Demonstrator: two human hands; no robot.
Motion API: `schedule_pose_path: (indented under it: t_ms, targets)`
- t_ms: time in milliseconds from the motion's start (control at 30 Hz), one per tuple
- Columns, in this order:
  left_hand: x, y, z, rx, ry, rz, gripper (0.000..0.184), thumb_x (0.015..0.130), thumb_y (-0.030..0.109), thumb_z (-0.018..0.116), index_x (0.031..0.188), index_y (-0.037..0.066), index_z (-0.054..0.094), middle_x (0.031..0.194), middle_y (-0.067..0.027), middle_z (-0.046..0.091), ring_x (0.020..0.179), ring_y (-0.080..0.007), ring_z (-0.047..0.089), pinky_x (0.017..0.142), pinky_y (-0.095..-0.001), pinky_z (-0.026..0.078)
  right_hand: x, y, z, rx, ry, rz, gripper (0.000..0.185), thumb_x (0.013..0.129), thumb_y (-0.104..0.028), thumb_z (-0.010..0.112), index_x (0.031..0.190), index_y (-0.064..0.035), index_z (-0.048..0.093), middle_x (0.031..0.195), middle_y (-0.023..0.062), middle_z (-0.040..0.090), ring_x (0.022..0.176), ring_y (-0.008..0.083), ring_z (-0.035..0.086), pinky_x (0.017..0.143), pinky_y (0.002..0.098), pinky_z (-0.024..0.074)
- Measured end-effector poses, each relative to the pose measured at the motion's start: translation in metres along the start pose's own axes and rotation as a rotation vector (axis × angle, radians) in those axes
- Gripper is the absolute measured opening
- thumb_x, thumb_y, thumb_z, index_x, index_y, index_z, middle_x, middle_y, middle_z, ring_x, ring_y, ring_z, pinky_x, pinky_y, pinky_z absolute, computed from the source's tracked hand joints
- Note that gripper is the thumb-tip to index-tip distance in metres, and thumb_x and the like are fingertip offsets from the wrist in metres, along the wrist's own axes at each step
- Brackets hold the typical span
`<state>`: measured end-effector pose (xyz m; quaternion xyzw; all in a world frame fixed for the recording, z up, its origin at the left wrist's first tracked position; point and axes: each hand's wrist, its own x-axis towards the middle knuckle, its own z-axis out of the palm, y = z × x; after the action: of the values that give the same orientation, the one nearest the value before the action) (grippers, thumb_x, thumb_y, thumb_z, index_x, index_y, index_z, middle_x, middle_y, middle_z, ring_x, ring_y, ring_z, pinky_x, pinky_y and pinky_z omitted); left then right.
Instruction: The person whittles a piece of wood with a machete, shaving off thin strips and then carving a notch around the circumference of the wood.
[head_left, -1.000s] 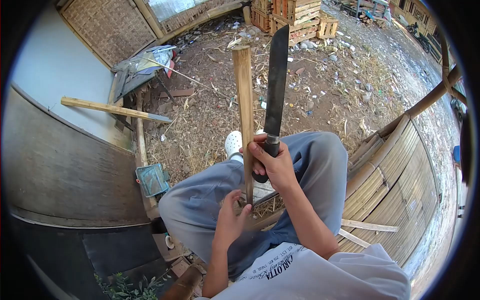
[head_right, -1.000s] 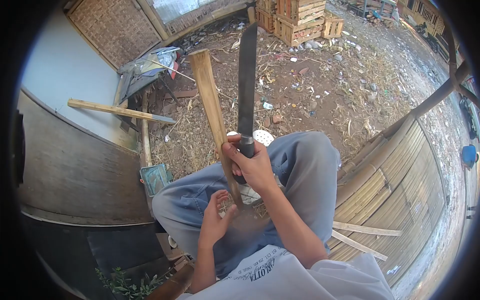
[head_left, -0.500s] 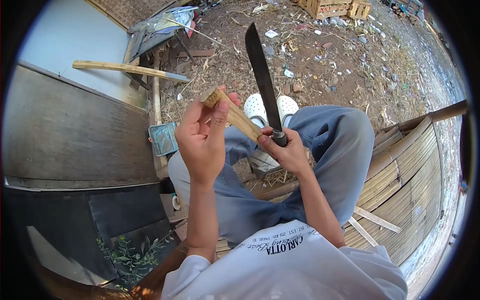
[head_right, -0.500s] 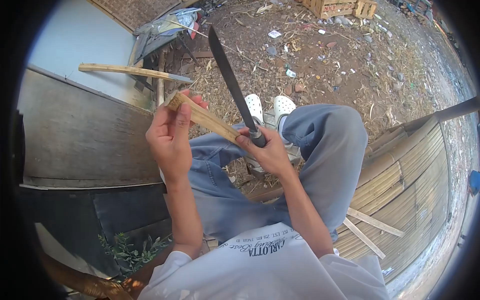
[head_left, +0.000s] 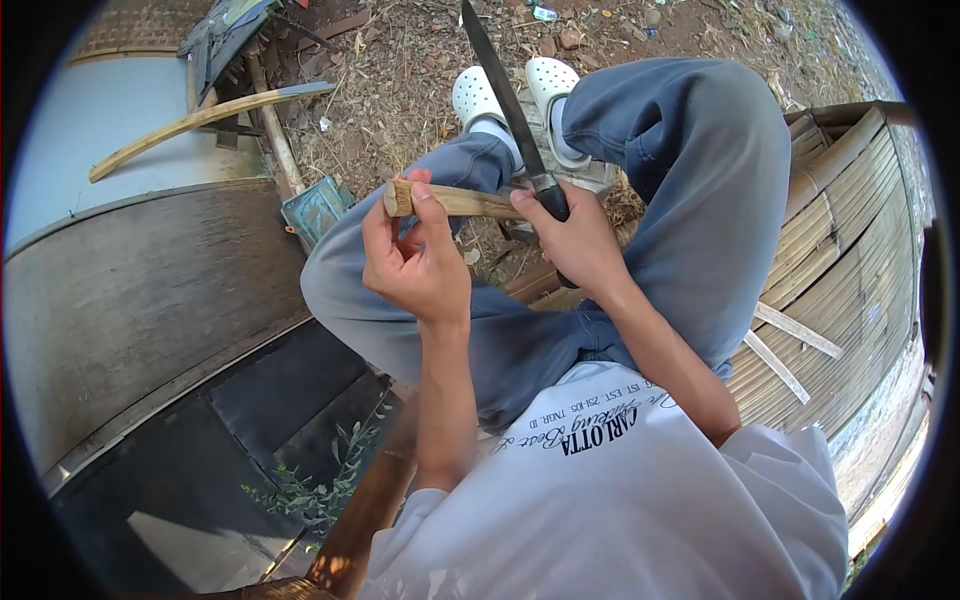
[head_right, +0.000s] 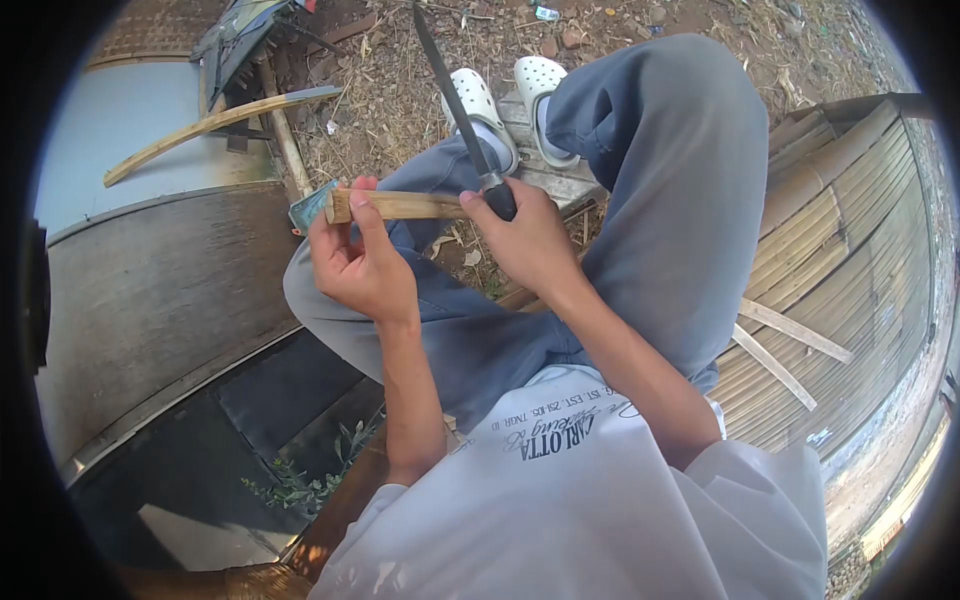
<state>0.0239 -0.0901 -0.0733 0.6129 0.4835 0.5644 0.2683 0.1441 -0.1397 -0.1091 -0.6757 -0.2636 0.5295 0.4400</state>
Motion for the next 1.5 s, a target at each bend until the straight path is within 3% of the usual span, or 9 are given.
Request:
schedule_pose_path:
  t_ms: [567,700,800,867,967,1167,1233,1333,1500]
  targets:
    - [0.003,0.0,0.016,-0.08,0.087,0.226,0.016,0.093,0.005,0.042,0.097,-0.005,0.031,0.1,-0.0288,0.056,0.088,-0.0308,0.063,0.075,-0.0387,0.058,-0.005,-0.008,-0.013,0.114,-0.039,-0.038,0.032,0.085,-0.032,0.059,0.084,0.0,0.059,0.059,0.0011,0.051,0.055,0.0097,0.045,0.055,0.0294,0.0373]
    - [-0.004,-0.013,0.012,-0.131,-0.031,0.127,0.017,0.095,0.01,0.04,0.102,0.0,0.029,0.095,-0.0202,0.053,0.09,-0.0229,0.056,0.087,-0.0402,0.047,-0.004,0.002,-0.007,0.107,-0.062,-0.049,0.034,0.085,-0.033,0.059,0.095,-0.0003,0.058,0.061,0.0031,0.052,0.057,0.012,0.048,0.057,0.0306,0.0395]
    - [-0.002,-0.006,0.009,-0.293,-0.033,0.03,0.015,0.097,0.016,0.034,0.102,0.002,0.032,0.094,-0.0136,0.048,0.088,-0.0201,0.052,0.093,-0.0446,0.043,-0.003,0.008,0.0,0.21,-0.049,-0.113,0.026,0.088,-0.028,0.058,0.096,-0.0041,0.05,0.058,-0.003,0.041,0.045,0.0047,0.037,0.041,0.022,0.0324]
    - [0.001,-0.006,0.006,-0.383,-0.039,-0.036,0.016,0.098,0.019,0.03,0.101,0.003,0.034,0.094,-0.0105,0.044,0.088,-0.0194,0.051,0.095,-0.0474,0.043,-0.009,0.001,-0.003,0.097,-0.111,-0.058,0.04,0.088,-0.037,0.054,0.103,0.0001,0.052,0.062,0.005,0.052,0.06,0.0153,0.053,0.059,0.0328,0.0426]
    - [0.007,-0.014,0.001,-0.347,-0.045,0.047,0.021,0.098,0.023,0.032,0.097,0.003,0.039,0.093,-0.0105,0.045,0.086,-0.0178,0.049,0.095,-0.0465,0.044,-0.019,-0.013,-0.006,0.18,-0.236,0.171,0.042,0.092,-0.041,0.047,0.095,0.0009,0.053,0.062,0.0063,0.052,0.063,0.0164,0.053,0.061,0.0338,0.0421]
    - [0.021,-0.005,-0.005,-0.164,-0.165,0.031,0.046,0.099,0.03,0.031,0.063,0.004,0.04,0.063,-0.0086,0.045,0.06,-0.0155,0.047,0.056,-0.0339,0.052,-0.035,0.002,0.004,0.081,-0.307,0.044,0.05,0.095,-0.045,0.039,0.09,0.003,0.052,0.058,0.0071,0.049,0.052,0.0165,0.049,0.052,0.0342,0.0399]
    - [0.022,-0.008,0.0,-0.407,-0.097,0.071,0.053,0.1,0.028,0.026,0.052,0.007,0.033,0.049,-0.0066,0.04,0.042,-0.0134,0.039,0.037,-0.026,0.04,-0.045,-0.005,0.007,0.084,-0.275,-0.016,0.049,0.095,-0.043,0.041,0.087,0.0034,0.052,0.057,0.0103,0.05,0.052,0.0194,0.051,0.053,0.0368,0.0399]
    - [0.014,-0.005,0.011,-0.412,0.064,0.058,0.055,0.099,0.032,0.022,0.049,0.011,0.028,0.043,-0.0056,0.036,0.035,-0.0134,0.034,0.031,-0.0232,0.033,-0.052,-0.012,0.011,0.068,-0.278,-0.02,0.037,0.09,-0.032,0.052,0.078,0.0035,0.052,0.061,0.0196,0.056,0.057,0.0362,0.058,0.055,0.0394,0.0432]
    - [0.01,-0.008,0.017,-0.509,0.151,0.03,0.06,0.099,0.038,0.023,0.046,0.011,0.026,0.041,-0.005,0.034,0.035,-0.0119,0.031,0.029,-0.0208,0.026,-0.047,-0.015,0.017,-0.145,-0.268,-0.079,0.024,0.075,-0.018,0.061,0.079,0.0047,0.054,0.065,0.0256,0.058,0.065,0.0421,0.059,0.061,0.0452,0.0458]
